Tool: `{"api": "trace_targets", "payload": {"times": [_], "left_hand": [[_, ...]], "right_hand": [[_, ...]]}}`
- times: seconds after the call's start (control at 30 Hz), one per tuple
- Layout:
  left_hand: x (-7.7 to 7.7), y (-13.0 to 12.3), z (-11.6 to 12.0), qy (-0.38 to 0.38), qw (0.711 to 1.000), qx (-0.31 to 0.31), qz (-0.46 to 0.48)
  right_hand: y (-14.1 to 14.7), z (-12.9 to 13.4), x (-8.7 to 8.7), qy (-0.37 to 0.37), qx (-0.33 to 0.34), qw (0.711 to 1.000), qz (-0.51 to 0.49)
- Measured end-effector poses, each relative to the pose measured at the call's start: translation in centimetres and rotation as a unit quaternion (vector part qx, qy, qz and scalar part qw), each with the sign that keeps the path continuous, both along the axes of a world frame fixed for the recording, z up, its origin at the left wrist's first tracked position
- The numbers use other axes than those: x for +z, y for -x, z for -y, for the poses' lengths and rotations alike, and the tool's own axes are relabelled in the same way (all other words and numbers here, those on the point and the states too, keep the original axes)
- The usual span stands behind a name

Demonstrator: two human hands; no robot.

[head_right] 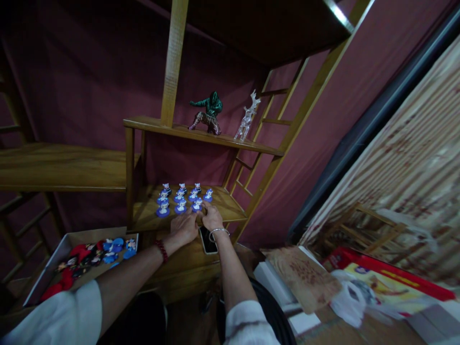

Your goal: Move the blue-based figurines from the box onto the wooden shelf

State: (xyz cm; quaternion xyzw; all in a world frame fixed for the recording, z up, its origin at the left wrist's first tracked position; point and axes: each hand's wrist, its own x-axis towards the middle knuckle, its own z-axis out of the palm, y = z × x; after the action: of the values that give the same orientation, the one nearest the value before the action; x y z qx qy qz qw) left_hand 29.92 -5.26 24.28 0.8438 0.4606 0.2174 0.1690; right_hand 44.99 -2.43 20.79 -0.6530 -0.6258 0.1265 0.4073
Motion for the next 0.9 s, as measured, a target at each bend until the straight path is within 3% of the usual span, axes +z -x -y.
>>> {"api": "trace_targets", "payload": {"times": [0.33, 0.53, 0.9], "left_hand": [[-0.4, 0.9, 1.2, -0.017, 0.999, -0.011, 0.049], [-0.8, 1.4, 1.9, -0.023, 0.998, -0.028, 0.056], [-3.1, 2.6, 2.8, -0.070, 0.988, -0.075, 0.112]], "right_hand": [[0.9, 2.4, 0.4, -0.014, -0.008, 0.999, 0.042], [1.1, 3.2, -0.7, -0.034, -0.041, 0.998, 0.017], [4.7, 6.8, -1.3, -0.085, -0.086, 0.991, -0.051]]}}
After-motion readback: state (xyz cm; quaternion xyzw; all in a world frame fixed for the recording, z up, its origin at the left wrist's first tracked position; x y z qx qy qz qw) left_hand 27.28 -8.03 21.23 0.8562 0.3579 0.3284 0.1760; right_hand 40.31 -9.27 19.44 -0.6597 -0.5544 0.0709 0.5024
